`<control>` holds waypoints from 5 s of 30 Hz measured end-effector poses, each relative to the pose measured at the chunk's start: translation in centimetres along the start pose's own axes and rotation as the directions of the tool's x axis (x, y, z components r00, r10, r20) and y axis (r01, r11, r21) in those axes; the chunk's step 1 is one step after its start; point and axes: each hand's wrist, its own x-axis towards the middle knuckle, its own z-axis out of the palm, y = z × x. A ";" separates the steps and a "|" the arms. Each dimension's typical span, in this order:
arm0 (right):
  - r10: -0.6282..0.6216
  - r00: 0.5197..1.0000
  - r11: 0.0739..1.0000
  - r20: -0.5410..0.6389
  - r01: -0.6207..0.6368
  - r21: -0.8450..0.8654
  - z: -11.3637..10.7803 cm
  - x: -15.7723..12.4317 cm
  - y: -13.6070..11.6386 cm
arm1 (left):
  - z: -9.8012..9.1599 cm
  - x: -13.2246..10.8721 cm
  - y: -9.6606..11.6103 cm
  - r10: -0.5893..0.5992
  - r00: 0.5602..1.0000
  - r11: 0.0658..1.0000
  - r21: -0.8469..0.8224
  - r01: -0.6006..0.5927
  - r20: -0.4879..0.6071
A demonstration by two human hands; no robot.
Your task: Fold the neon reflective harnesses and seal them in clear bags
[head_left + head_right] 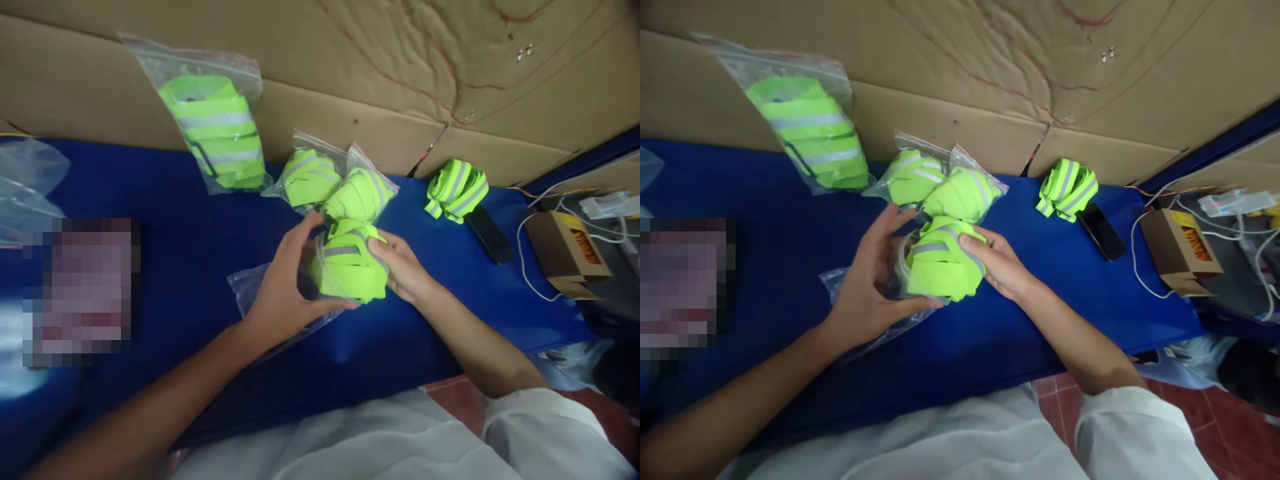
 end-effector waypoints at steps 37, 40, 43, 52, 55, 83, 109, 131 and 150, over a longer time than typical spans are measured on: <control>-0.464 0.865 0.596 0.192 0.465 -0.655 2.3 -3.9 -0.8 | -0.6 -0.3 1.8 0.177 0.971 0.760 0.605 -0.239 0.161; -0.497 0.855 0.670 0.145 0.485 -0.562 2.8 -3.7 -0.8 | -0.7 -0.1 1.4 0.172 0.965 0.804 0.537 -0.255 0.200; -0.523 0.842 0.629 0.128 0.483 -0.609 3.4 -4.0 -0.4 | -0.2 -0.3 1.3 0.204 0.961 0.799 0.535 -0.275 0.188; -0.404 0.915 0.725 0.012 0.328 -0.605 3.9 -5.6 -0.3 | 1.3 -1.2 2.5 0.143 0.982 0.719 0.669 -0.189 0.124; -0.458 0.888 0.691 0.050 0.391 -0.608 3.8 -5.3 0.1 | 1.6 -1.4 2.2 0.134 0.978 0.717 0.665 -0.209 0.163; -0.581 0.810 0.665 -0.083 0.413 -0.622 3.0 -2.0 1.5 | 1.5 -1.3 3.6 -0.054 0.976 0.784 0.614 -0.090 0.212; -0.702 0.624 0.219 0.343 0.648 -0.729 1.6 -3.4 0.4 | -2.6 1.7 2.5 -0.133 0.916 0.827 0.552 -0.108 0.378; -0.654 0.563 0.170 0.505 0.760 -0.627 0.5 -3.7 0.1 | -1.2 1.3 3.2 -0.157 0.909 0.980 0.177 0.094 0.386; -0.638 0.613 0.196 0.466 0.715 -0.671 0.2 -3.3 0.3 | -2.3 1.3 2.3 0.287 0.871 0.641 0.596 -0.484 0.400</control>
